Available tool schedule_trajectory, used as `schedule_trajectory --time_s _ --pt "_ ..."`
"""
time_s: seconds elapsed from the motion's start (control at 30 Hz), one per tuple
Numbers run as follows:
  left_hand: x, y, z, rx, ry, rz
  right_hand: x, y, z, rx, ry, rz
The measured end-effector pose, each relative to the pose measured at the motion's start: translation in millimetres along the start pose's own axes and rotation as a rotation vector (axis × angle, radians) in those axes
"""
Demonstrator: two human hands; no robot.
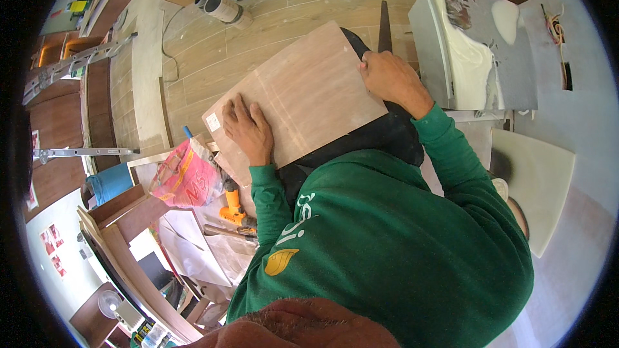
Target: The person kneels on the floor and uses a tape measure and pencil to measure and mark lines on rectangular wooden boards. They handle the boards, measure dimensions, and mark cut lines.
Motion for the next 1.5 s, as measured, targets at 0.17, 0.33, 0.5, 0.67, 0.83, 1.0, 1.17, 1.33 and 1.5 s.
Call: schedule_trajectory --time_s 0.17,0.33,0.5,0.67,0.83,1.0,1.17,1.33,1.5 --pt "0.4 -1.4 -0.1 0.006 0.007 -0.012 2.6 6.1 -0.7 0.000 0.009 -0.004" --pt "-0.4 -0.2 -0.2 0.010 0.009 -0.007 6.9 10.0 -4.7 0.009 -0.009 0.026" --pt "-1.3 1.3 0.2 0.009 0.008 -0.004 5.4 8.3 -4.8 0.011 -0.017 0.011" --pt "-0.2 1.8 -0.4 0.016 0.009 -0.007 5.6 11.9 -3.2 0.025 0.001 -0.005" --pt "-2.1 2.1 0.4 0.008 0.011 -0.006 2.7 8.2 -1.7 0.036 -0.007 -0.026" --pt "-0.3 -1.4 1.1 0.006 0.018 0.015 4.5 10.2 -2.0 0.046 -0.009 -0.026" --pt "1.1 -5.1 2.7 0.003 0.022 0.008 2.0 5.8 0.6 0.021 -0.012 -0.012" --pt "0.1 -3.2 2.4 0.012 0.029 0.017 6.0 11.4 0.0 0.016 0.016 -0.028" --pt "-0.8 -3.7 2.9 0.002 0.036 0.024 7.7 14.6 -3.3 0.007 0.032 -0.024"
Point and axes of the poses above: each hand's wrist, its own z-axis away from the middle knuckle, its own x-axis out of the palm, y = z × x, the point moved 9 cm from there along -z, towards the middle knuckle, and after that the axes turned 1 degree about -y, right-handed, at the moved point
